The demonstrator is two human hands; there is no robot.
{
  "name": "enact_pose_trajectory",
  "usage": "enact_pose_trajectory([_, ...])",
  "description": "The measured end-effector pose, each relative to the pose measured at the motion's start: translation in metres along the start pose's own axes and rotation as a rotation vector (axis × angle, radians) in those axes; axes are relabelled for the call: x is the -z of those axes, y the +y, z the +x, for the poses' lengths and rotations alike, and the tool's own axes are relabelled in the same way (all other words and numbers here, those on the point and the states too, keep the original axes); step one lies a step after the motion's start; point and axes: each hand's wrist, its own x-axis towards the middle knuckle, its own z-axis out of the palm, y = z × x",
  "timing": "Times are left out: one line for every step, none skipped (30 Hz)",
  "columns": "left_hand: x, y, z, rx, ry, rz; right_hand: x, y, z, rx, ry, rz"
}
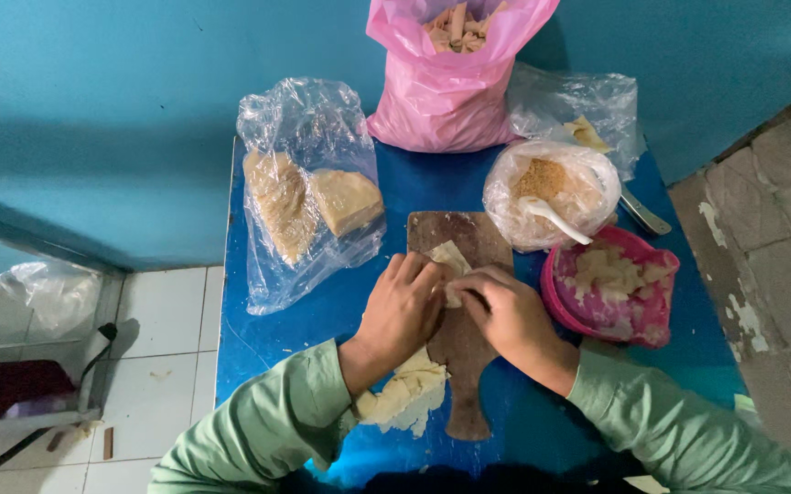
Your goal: The person tears and cuts pieces from a soft white food block by hand on a small wooden board, arranging the thin slices in a fanned pattern on the board and placing some pieces into a pink bowl. They occasionally reach into a plastic bag of fried pieces and a bag of brown powder on the table.
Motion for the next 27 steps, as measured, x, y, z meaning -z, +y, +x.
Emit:
enact_pose_trajectory([-0.001,-0.001,0.0,-0.039,-0.001,0.025,0.001,-0.001,0.0,-0.008,-0.022,-0.021])
enact_pose_trajectory([-0.001,-0.002,0.0,-0.023,-0.033,0.07,0.002,-0.002,0.001,-0.016,-0.045,-0.042])
enact_pose_trajectory([-0.002,-0.003,0.001,-0.009,-0.065,0.116,0.005,-0.004,0.0,-0.011,-0.077,-0.078])
enact_pose_trajectory([-0.002,-0.003,0.001,0.006,-0.097,0.162,0.009,-0.006,-0.001,-0.004,-0.108,-0.115])
enact_pose_trajectory([-0.001,-0.004,0.001,-0.003,-0.111,0.158,0.012,-0.008,-0.002,0.003,-0.139,-0.151])
enact_pose_trajectory([0.0,-0.004,0.002,-0.011,-0.125,0.154,0.013,-0.011,-0.002,0.013,-0.155,-0.193])
enact_pose_trajectory([0.002,-0.005,0.002,-0.02,-0.138,0.149,0.014,-0.012,-0.001,0.024,-0.171,-0.236])
enact_pose_trajectory([0.005,-0.005,0.003,-0.027,-0.139,0.137,0.015,-0.014,-0.001,0.033,-0.187,-0.279])
enact_pose_trajectory([0.007,-0.005,0.004,-0.035,-0.142,0.125,0.016,-0.014,0.0,0.043,-0.216,-0.324])
enact_pose_trajectory([0.009,-0.005,0.005,-0.045,-0.144,0.113,0.016,-0.013,0.001,0.053,-0.244,-0.369])
enact_pose_trajectory([0.012,-0.005,0.005,-0.039,-0.163,0.098,0.016,-0.012,0.002,0.063,-0.269,-0.416])
enact_pose_trajectory([0.014,-0.005,0.005,-0.033,-0.18,0.082,0.015,-0.012,0.003,0.073,-0.227,-0.364])
enact_pose_trajectory([0.015,-0.006,0.005,-0.026,-0.198,0.066,0.015,-0.011,0.004,0.083,-0.185,-0.313])
enact_pose_trajectory([0.014,-0.006,0.005,-0.031,-0.191,0.08,0.014,-0.01,0.005,0.094,-0.143,-0.262])
enact_pose_trajectory([0.013,-0.006,0.005,-0.037,-0.186,0.092,0.013,-0.008,0.006,0.045,-0.142,-0.247])
enact_pose_trajectory([0.011,-0.007,0.006,-0.041,-0.18,0.105,0.01,-0.007,0.009,-0.004,-0.142,-0.232])
enact_pose_trajectory([0.009,-0.008,0.007,-0.041,-0.18,0.117,0.009,-0.007,0.011,-0.052,-0.141,-0.216])
enact_pose_trajectory([0.006,-0.01,0.008,-0.04,-0.179,0.13,0.009,-0.006,0.011,-0.059,-0.152,-0.205])
enact_pose_trajectory([0.004,-0.011,0.009,-0.038,-0.178,0.142,0.009,-0.006,0.011,-0.064,-0.163,-0.194])
enact_pose_trajectory([0.001,-0.013,0.009,-0.047,-0.152,0.133,0.009,-0.006,0.011,-0.07,-0.176,-0.183])
enact_pose_trajectory([-0.001,-0.014,0.01,-0.055,-0.127,0.123,0.009,-0.006,0.013,-0.046,-0.161,-0.196])
enact_pose_trajectory([-0.002,-0.015,0.01,-0.065,-0.105,0.114,0.007,-0.006,0.014,-0.024,-0.144,-0.209])
enact_pose_trajectory([-0.003,-0.016,0.011,-0.033,-0.103,0.092,0.007,-0.006,0.015,-0.004,-0.126,-0.221])
enact_pose_trajectory([-0.004,-0.017,0.012,-0.002,-0.101,0.07,0.006,-0.006,0.016,-0.054,-0.139,-0.209])
enact_pose_trajectory([-0.005,-0.018,0.013,0.028,-0.097,0.049,0.004,-0.005,0.018,-0.103,-0.151,-0.199])
enact_pose_trajectory([-0.005,-0.019,0.014,0.043,-0.088,0.022,0.004,-0.005,0.02,-0.153,-0.164,-0.189])
enact_pose_trajectory([-0.005,-0.02,0.014,0.059,-0.079,-0.005,0.004,-0.005,0.02,-0.149,-0.157,-0.172])
